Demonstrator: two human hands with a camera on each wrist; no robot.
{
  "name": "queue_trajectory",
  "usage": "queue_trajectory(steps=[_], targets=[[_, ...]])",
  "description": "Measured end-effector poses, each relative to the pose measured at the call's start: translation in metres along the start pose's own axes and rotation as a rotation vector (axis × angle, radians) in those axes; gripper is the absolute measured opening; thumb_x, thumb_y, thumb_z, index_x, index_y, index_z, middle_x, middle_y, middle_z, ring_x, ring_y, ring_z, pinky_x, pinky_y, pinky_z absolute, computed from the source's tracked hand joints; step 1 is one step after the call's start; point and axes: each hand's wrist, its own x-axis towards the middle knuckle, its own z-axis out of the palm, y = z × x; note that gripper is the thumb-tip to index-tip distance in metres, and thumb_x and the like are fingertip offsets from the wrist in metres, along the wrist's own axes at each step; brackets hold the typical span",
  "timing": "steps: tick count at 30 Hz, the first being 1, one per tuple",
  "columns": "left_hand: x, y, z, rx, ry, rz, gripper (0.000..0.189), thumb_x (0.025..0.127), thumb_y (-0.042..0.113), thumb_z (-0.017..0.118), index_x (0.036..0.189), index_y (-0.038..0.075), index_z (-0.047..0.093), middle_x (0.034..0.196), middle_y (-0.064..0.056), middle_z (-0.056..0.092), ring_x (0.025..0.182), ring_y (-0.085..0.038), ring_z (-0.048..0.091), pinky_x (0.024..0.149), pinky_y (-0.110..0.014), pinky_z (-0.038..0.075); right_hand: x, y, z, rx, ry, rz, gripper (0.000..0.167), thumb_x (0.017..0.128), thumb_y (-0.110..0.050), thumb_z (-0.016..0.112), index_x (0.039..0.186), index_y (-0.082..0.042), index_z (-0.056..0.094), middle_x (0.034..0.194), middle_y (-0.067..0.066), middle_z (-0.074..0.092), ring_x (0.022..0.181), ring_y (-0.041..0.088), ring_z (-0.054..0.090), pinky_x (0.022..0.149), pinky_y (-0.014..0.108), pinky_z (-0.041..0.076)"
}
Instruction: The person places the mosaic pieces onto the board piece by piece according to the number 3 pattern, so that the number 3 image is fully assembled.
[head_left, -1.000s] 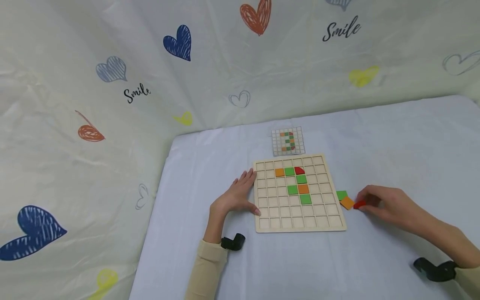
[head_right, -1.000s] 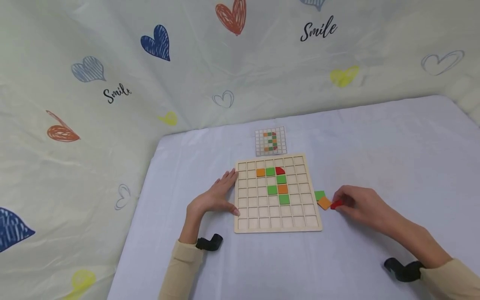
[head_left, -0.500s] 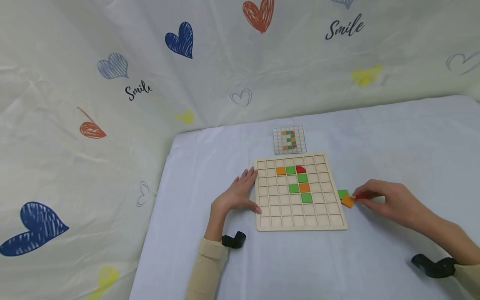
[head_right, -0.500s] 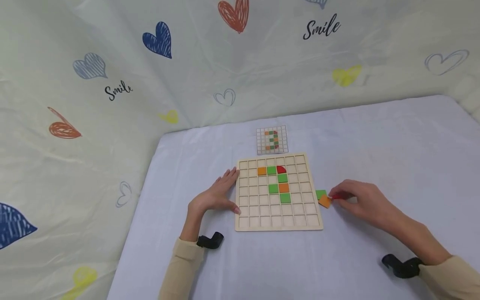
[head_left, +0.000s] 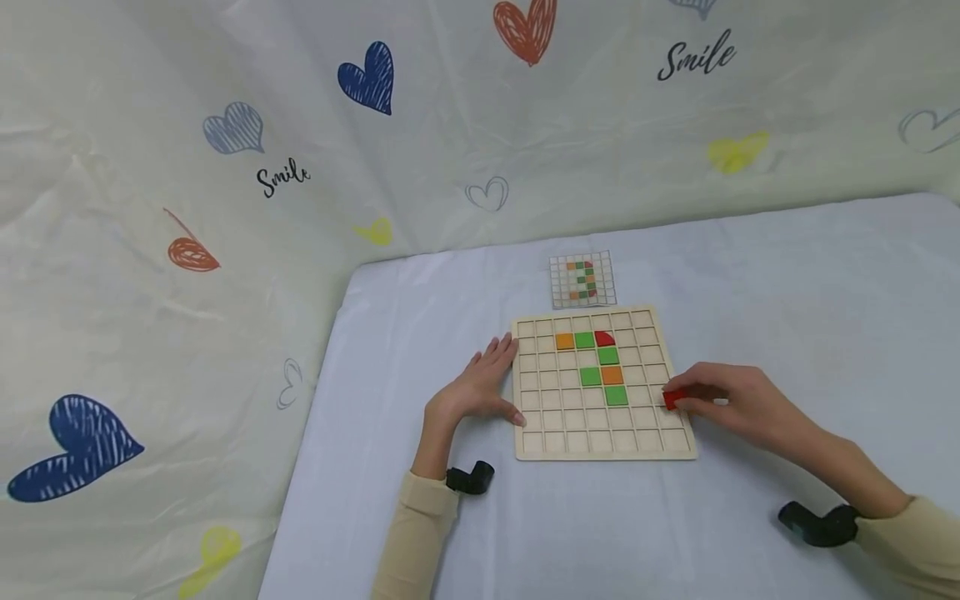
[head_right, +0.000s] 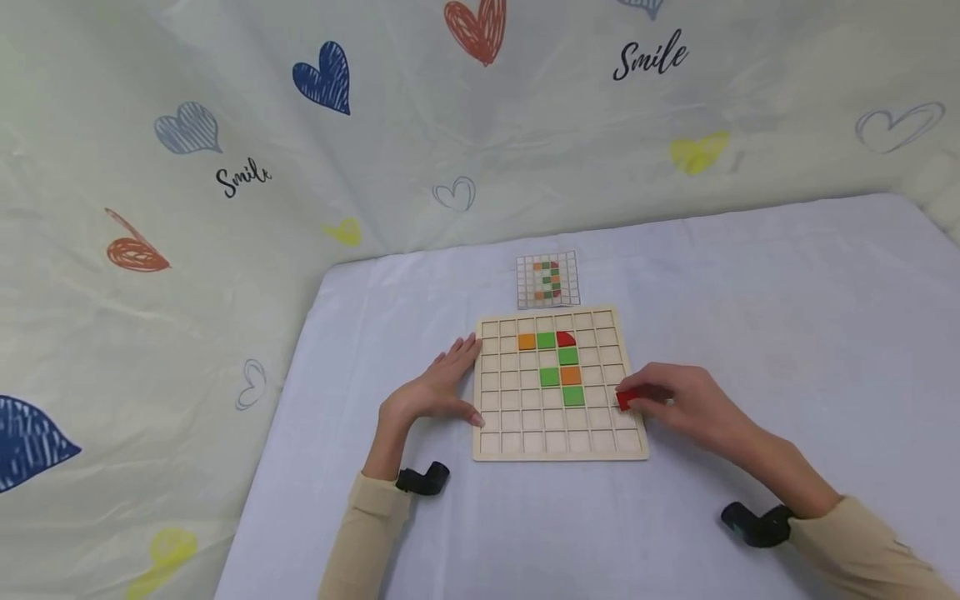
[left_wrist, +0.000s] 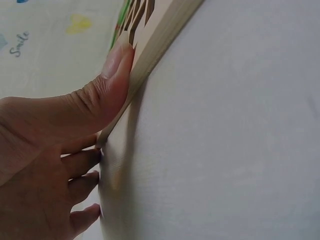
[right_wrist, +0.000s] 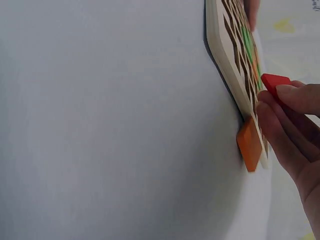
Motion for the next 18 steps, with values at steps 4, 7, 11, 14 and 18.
queue_trajectory(steps=[4, 7, 11, 14, 18], targets=[[0.000, 0.000, -0.001, 0.005, -0.001, -0.005, 0.127, 0.076, 0.034, 0.093, 0.167, 0.012, 0.007, 0.174, -0.002, -0.001, 0.161, -0.020, -0.004, 0.132, -0.041, 0.003, 0.005, -0.004, 0.008, 0.027, -0.022, -0.004, 0.033, 0.076, -0.001, 0.088, 0.103, -0.015, 0.078, 0.096, -0.010, 0.076, 0.082, -0.001, 0.065, 0.073, 0.010, 0.055], [0.000, 0.001, -0.001, 0.005, 0.001, -0.006, 0.127, 0.076, 0.034, 0.092, 0.167, 0.012, 0.007, 0.174, -0.002, 0.000, 0.161, -0.020, -0.003, 0.132, -0.042, 0.003, 0.009, -0.006, 0.013, 0.046, -0.038, -0.031, 0.032, 0.076, -0.002, 0.088, 0.104, -0.016, 0.079, 0.097, -0.009, 0.076, 0.084, 0.001, 0.065, 0.074, 0.011, 0.054], [0.000, 0.002, -0.002, 0.005, 0.001, -0.007, 0.126, 0.076, 0.034, 0.092, 0.167, 0.011, 0.008, 0.174, -0.002, 0.000, 0.161, -0.020, -0.003, 0.132, -0.042, 0.003, 0.013, -0.011, 0.017, 0.067, -0.064, -0.064, 0.033, 0.075, -0.002, 0.088, 0.105, -0.014, 0.079, 0.097, -0.006, 0.076, 0.083, 0.003, 0.064, 0.070, 0.017, 0.057], [0.000, 0.002, -0.002, 0.005, 0.000, -0.008, 0.127, 0.076, 0.034, 0.093, 0.167, 0.011, 0.007, 0.174, -0.002, 0.000, 0.161, -0.020, -0.003, 0.132, -0.042, 0.003, 0.017, -0.014, 0.021, 0.100, -0.093, -0.067, 0.032, 0.075, -0.001, 0.088, 0.104, -0.012, 0.079, 0.096, -0.005, 0.075, 0.081, 0.002, 0.064, 0.068, 0.019, 0.059], [0.000, 0.002, -0.002, 0.003, 0.000, -0.012, 0.127, 0.075, 0.034, 0.093, 0.167, 0.011, 0.008, 0.174, -0.002, 0.000, 0.161, -0.020, -0.003, 0.132, -0.042, 0.003, 0.021, -0.016, 0.029, 0.117, -0.136, -0.062, 0.028, 0.077, -0.004, 0.088, 0.102, -0.010, 0.080, 0.094, -0.006, 0.074, 0.079, -0.001, 0.061, 0.067, 0.019, 0.058]])
